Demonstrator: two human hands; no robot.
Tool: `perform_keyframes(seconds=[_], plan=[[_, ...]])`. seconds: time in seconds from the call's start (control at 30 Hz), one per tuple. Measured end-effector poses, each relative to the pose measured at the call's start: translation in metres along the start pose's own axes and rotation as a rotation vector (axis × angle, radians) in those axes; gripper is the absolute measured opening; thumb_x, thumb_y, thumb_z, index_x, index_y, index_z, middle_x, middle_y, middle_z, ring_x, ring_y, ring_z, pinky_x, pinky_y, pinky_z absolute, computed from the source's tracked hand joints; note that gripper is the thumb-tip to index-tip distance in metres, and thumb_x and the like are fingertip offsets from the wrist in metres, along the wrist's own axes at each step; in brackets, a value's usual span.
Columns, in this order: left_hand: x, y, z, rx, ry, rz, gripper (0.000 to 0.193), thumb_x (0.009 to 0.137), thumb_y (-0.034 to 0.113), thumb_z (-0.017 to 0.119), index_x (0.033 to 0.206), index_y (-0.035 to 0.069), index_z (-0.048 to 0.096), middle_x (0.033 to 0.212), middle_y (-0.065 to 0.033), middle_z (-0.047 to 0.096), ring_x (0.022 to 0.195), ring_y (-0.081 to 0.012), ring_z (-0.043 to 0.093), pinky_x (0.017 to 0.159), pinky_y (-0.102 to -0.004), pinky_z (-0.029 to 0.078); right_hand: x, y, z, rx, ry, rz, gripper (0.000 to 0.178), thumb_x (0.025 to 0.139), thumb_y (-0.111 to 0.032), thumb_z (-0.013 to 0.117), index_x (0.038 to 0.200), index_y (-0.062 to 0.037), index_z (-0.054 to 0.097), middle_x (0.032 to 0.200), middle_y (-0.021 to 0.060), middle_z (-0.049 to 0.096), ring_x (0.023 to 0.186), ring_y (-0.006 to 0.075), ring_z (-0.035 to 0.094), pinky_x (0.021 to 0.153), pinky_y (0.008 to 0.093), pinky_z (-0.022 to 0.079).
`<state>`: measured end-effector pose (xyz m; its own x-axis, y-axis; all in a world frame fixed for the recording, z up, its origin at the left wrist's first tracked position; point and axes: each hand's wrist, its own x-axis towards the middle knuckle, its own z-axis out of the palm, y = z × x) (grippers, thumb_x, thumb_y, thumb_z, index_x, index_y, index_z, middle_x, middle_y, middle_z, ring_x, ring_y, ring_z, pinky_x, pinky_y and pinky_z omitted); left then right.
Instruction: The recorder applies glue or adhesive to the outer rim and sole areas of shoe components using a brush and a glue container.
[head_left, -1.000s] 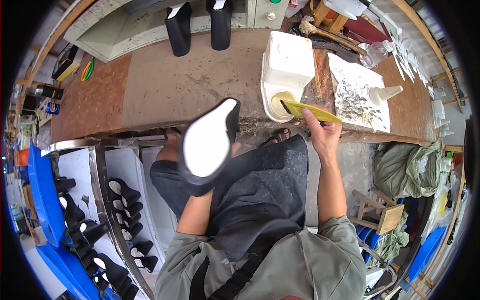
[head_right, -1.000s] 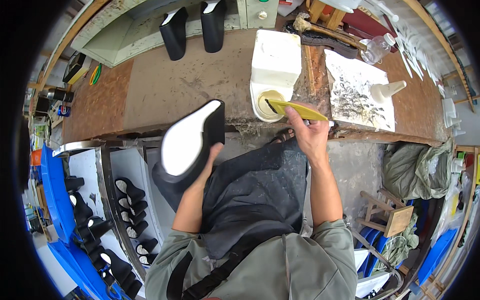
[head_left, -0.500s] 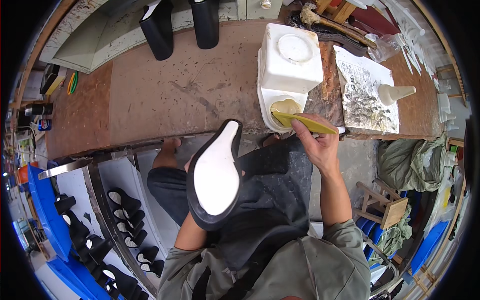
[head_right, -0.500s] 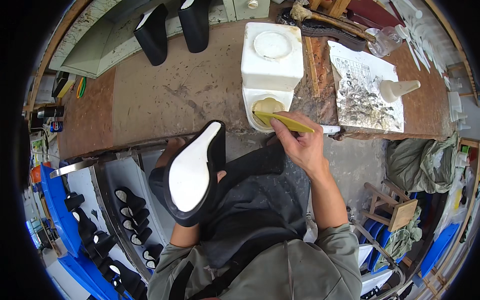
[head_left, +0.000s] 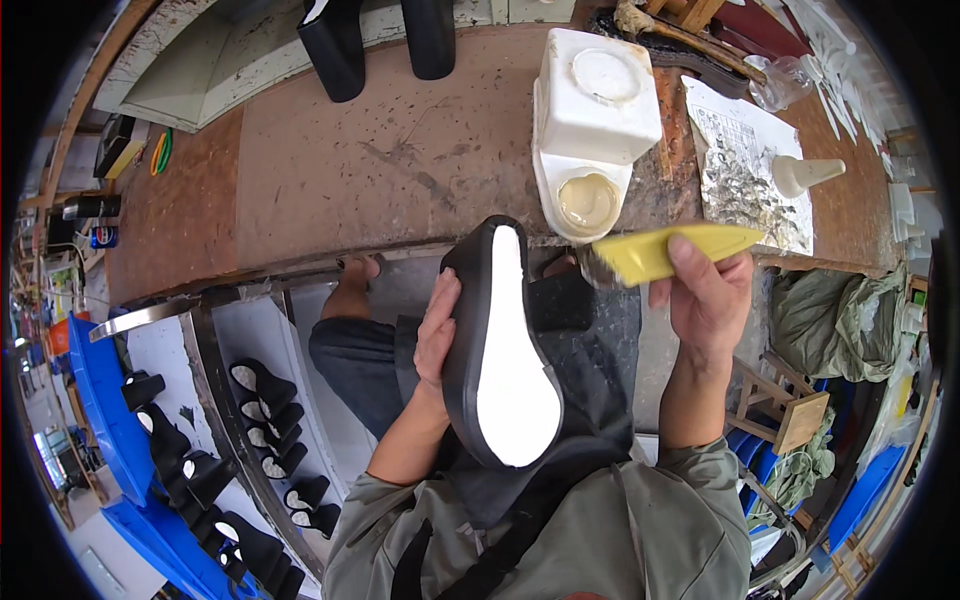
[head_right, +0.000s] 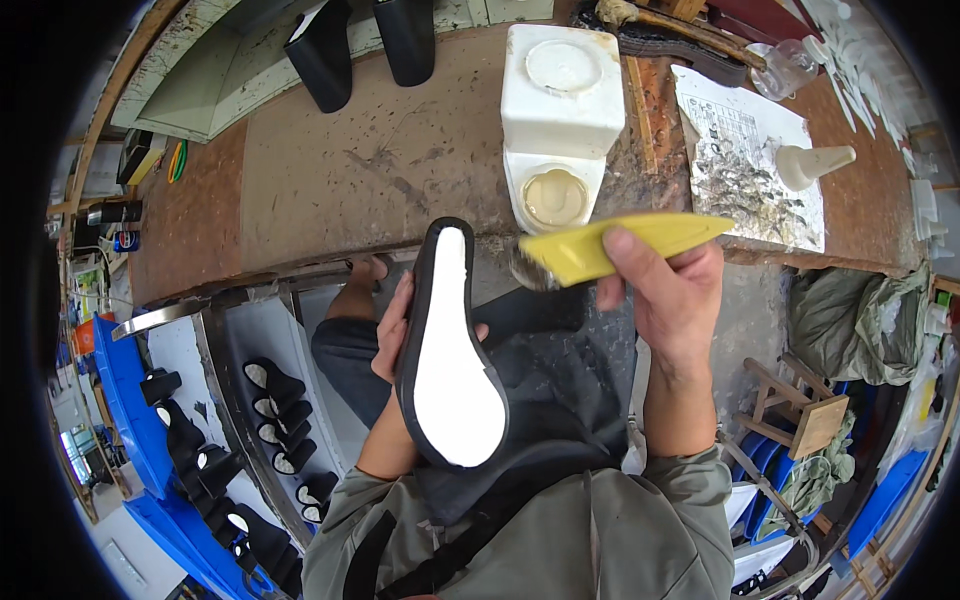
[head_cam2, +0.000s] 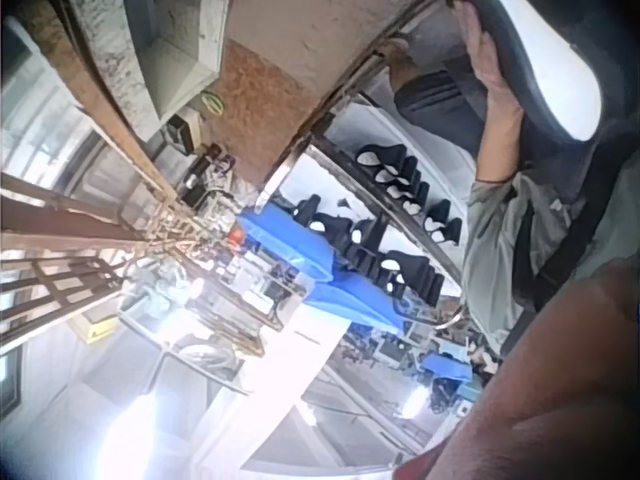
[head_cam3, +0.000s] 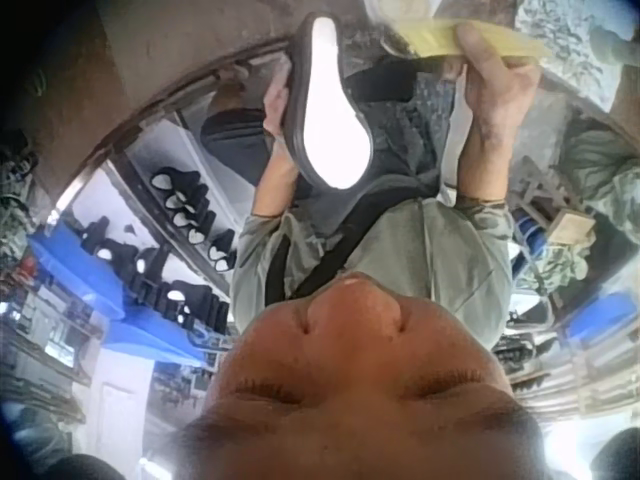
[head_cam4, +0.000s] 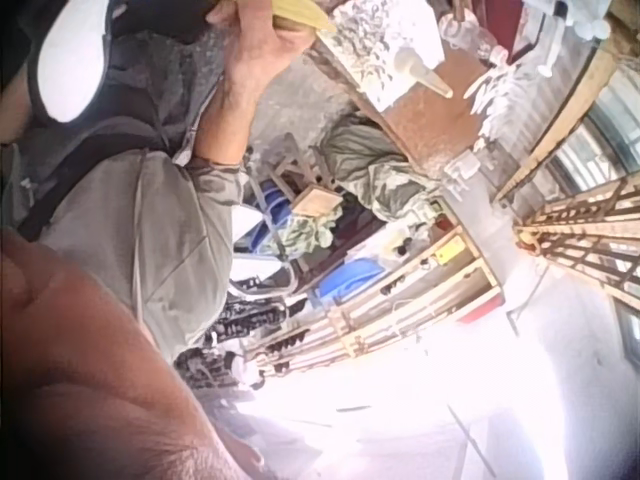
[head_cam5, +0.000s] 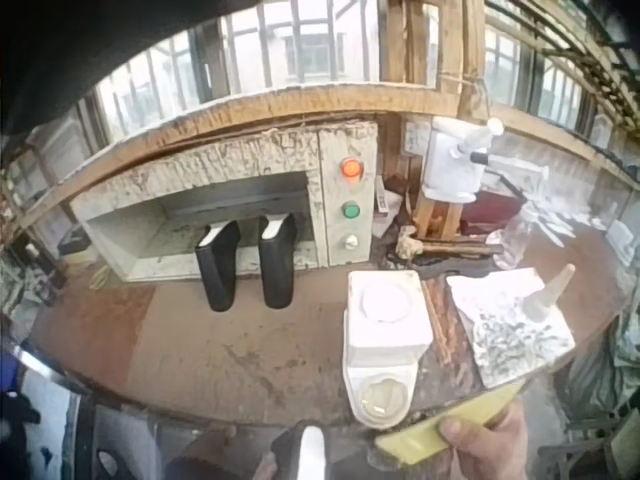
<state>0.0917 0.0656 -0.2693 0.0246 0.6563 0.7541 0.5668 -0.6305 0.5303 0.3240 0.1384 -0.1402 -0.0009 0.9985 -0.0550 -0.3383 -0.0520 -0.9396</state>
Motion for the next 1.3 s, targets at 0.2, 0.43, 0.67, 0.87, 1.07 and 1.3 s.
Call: perform_keyframes(seconds=[0.2,0.43,0.67,0.87,1.07,1.3], plan=[[-0.008,-0.001,0.002,0.008,0.034,-0.103,0.084,0.064,0.014,0.084,0.125,0.003,0.028,0.125,-0.0263,0.046,0.114,-0.0346,0.053,0.097,-0.039,0.044,0.022,0.036,-0.013,-0.463,0.079,-0.117,0.014,0.084,-0.009,0.065,0.091,0.0028,0.066,0.073,0.0054,0.064,0.058,0.0099,0.057,0.053,0.0225,0.044],[-0.026,-0.013,0.013,-0.176,0.147,-0.181,0.082,0.059,0.006,0.085,0.126,-0.001,0.038,0.127,-0.0236,0.048,0.117,-0.0298,0.051,0.096,-0.0341,0.044,0.024,0.047,-0.011,-0.769,-0.049,-0.254,0.014,0.084,-0.011,0.066,0.09,0.0017,0.066,0.076,0.0051,0.064,0.062,0.0083,0.056,0.055,0.0218,0.044],[-0.028,-0.016,0.001,-0.077,-0.009,-0.164,0.083,0.065,0.004,0.082,0.131,0.003,0.032,0.132,-0.0252,0.042,0.122,-0.0323,0.046,0.1,-0.0392,0.041,0.038,0.04,-0.025,-0.357,-0.054,0.174,0.013,0.085,-0.012,0.065,0.084,0.0008,0.066,0.059,0.0002,0.059,0.05,0.0063,0.052,0.046,0.0206,0.038],[-0.017,-0.011,-0.008,0.006,0.028,-0.001,0.081,0.069,0.011,0.081,0.133,0.001,0.032,0.134,-0.0251,0.04,0.125,-0.0352,0.043,0.103,-0.0412,0.037,0.001,0.021,-0.032,-0.353,-0.03,0.154,0.011,0.083,-0.007,0.065,0.085,0.0037,0.064,0.065,0.0062,0.062,0.049,0.01,0.054,0.044,0.0216,0.041],[-0.031,0.007,-0.026,-0.029,-0.125,-0.087,0.082,0.075,0.023,0.075,0.14,0.001,0.03,0.141,-0.0237,0.032,0.131,-0.0375,0.034,0.107,-0.0394,0.031,-0.055,-0.024,0.032,-0.06,-0.101,-0.172,0.016,0.082,-0.001,0.064,0.094,0.0075,0.06,0.077,0.0156,0.064,0.055,0.0142,0.059,0.047,0.0234,0.046],[-0.025,0.031,-0.045,0.295,-0.1,0.166,0.076,0.083,0.038,0.064,0.142,0.005,0.028,0.14,-0.0255,0.032,0.131,-0.0336,0.035,0.106,-0.0323,0.03,-0.064,-0.043,0.052,-0.229,-0.168,-0.292,0.013,0.08,0.001,0.065,0.092,0.0063,0.062,0.081,0.013,0.065,0.057,0.0119,0.059,0.05,0.0223,0.045]])
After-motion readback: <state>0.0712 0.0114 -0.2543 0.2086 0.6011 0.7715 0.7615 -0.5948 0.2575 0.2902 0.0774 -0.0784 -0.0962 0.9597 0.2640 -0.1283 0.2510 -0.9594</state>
